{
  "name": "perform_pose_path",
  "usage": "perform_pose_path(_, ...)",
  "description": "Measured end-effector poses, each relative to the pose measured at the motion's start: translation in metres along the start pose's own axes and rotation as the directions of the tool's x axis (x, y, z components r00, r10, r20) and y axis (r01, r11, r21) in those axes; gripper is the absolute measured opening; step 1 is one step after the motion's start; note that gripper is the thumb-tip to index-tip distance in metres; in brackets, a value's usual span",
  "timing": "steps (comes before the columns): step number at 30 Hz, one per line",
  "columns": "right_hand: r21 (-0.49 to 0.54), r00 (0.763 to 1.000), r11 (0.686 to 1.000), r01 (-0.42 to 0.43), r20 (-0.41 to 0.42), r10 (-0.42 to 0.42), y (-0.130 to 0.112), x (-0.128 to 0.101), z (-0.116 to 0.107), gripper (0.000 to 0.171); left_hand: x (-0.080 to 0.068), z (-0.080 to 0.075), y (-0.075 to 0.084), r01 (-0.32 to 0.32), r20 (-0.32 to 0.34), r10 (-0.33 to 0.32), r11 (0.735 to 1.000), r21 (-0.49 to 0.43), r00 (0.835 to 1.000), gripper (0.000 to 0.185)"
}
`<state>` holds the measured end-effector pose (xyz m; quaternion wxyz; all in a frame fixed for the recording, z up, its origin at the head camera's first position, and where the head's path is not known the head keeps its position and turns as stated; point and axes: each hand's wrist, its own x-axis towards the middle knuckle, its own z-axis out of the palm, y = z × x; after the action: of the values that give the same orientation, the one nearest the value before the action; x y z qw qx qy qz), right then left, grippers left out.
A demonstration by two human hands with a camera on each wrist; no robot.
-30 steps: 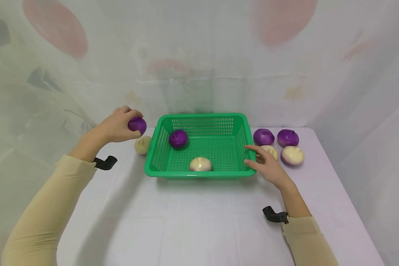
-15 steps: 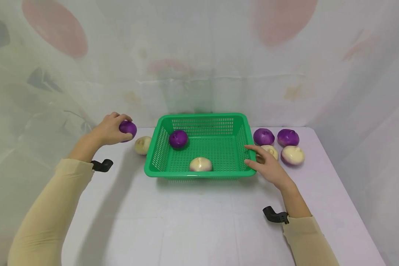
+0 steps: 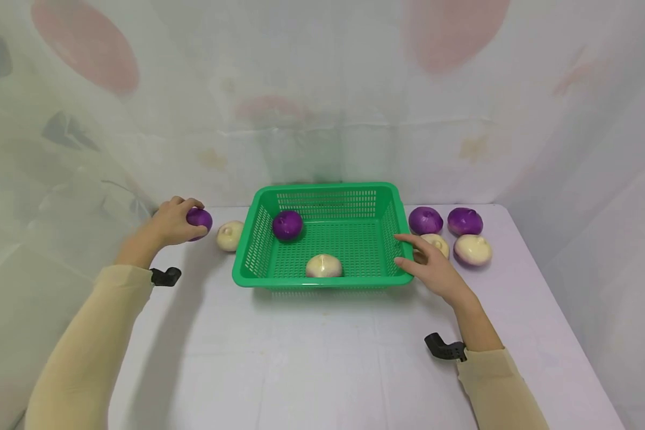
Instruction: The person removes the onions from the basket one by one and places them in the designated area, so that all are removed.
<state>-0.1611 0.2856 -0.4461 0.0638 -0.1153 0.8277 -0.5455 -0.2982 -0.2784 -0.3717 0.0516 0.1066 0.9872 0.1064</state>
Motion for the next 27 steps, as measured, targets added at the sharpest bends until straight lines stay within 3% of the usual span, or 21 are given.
perform_pose_path(15,-0.027,1.000,1.000,0.012,-0.006,-0.012,-0.005,-0.002,0.000,0.056,0.005,0.034,-0.023,0.056,0.026,-0.055,0.998,-0.037,0.998,0.064)
perform_pose_path(27,-0.013,1.000,1.000,0.013,0.001,-0.013,-0.001,0.000,-0.001,0.056,0.010,0.051,-0.028,0.064,0.066,-0.061,0.997,-0.045,0.996,0.068)
